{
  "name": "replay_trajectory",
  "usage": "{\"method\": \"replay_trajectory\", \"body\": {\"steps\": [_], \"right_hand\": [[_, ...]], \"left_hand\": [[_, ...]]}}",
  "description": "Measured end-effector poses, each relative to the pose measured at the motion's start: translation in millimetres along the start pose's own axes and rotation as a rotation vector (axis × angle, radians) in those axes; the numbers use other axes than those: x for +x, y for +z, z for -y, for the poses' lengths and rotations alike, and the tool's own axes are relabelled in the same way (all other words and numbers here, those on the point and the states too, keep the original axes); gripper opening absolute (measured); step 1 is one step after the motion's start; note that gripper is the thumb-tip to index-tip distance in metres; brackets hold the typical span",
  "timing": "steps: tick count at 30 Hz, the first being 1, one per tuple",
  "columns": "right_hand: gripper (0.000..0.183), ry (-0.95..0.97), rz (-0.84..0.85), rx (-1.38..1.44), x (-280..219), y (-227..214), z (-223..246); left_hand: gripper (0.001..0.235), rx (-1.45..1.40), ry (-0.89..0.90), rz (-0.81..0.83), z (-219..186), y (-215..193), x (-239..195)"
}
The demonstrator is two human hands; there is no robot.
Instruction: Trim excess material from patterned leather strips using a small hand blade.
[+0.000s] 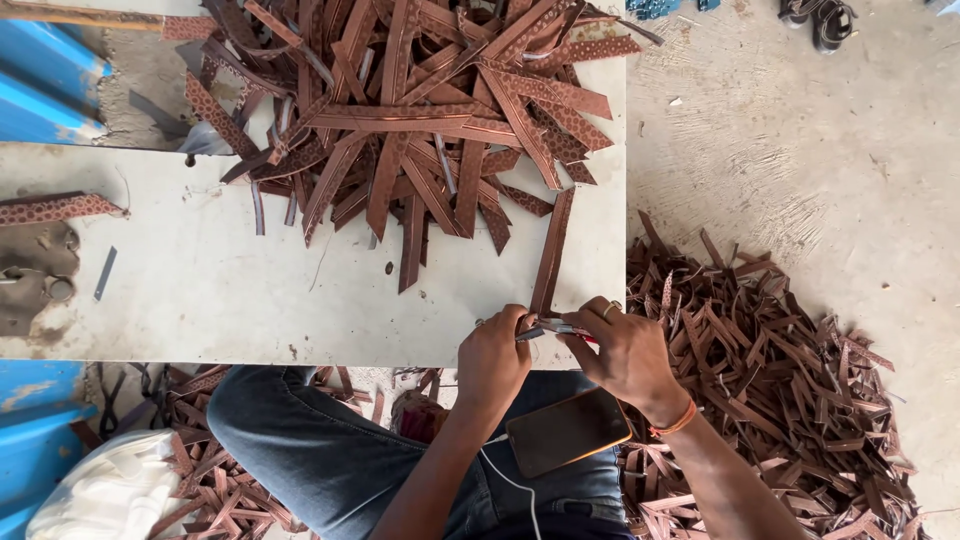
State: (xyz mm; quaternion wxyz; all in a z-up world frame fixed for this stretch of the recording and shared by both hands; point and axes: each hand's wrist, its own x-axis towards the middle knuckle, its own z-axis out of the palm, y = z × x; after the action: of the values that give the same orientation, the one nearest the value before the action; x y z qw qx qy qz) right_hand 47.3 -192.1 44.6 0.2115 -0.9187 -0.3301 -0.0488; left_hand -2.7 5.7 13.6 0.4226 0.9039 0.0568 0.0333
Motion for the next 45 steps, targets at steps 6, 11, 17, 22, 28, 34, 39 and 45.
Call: {"method": "replay_trajectory", "body": {"steps": [6, 11, 17, 22, 28, 34, 39, 45], "right_hand": [[0.014, -0.050, -0.033, 0.046, 3, 8, 2], [0.018, -0.019, -0.055, 0.093, -3, 12, -6], [0.023, 0.002, -0.045, 0.005, 0, 3, -1], [0.023, -0.022, -0.030, -0.006, 11, -6, 5], [0.024, -0.025, -0.009, -0.003, 11, -5, 0], [0.020, -0.002, 0.026, -0.012, 15, -2, 5], [0.013, -0.032, 0.021, -0.025, 8, 8, -4], [0.040, 0.004, -0.172, 0.187, 17, -13, 15]], "left_hand": [[0.023, 0.012, 0.100, -0.011, 0, -2, -2], [0.020, 0.005, 0.050, 0.030, 3, -6, 1], [0.021, 0.004, 0.049, 0.016, -1, -6, -3], [0.017, 0.007, 0.049, 0.007, 1, -5, -3], [0.022, -0.003, 0.070, 0.000, 1, -5, -2], [0.024, 0.007, 0.076, 0.017, 5, -5, -4], [0.014, -0.005, 0.107, 0.017, 8, -6, 0], [0.012, -0.235, 0.019, -0.032, 4, -15, -3]]}}
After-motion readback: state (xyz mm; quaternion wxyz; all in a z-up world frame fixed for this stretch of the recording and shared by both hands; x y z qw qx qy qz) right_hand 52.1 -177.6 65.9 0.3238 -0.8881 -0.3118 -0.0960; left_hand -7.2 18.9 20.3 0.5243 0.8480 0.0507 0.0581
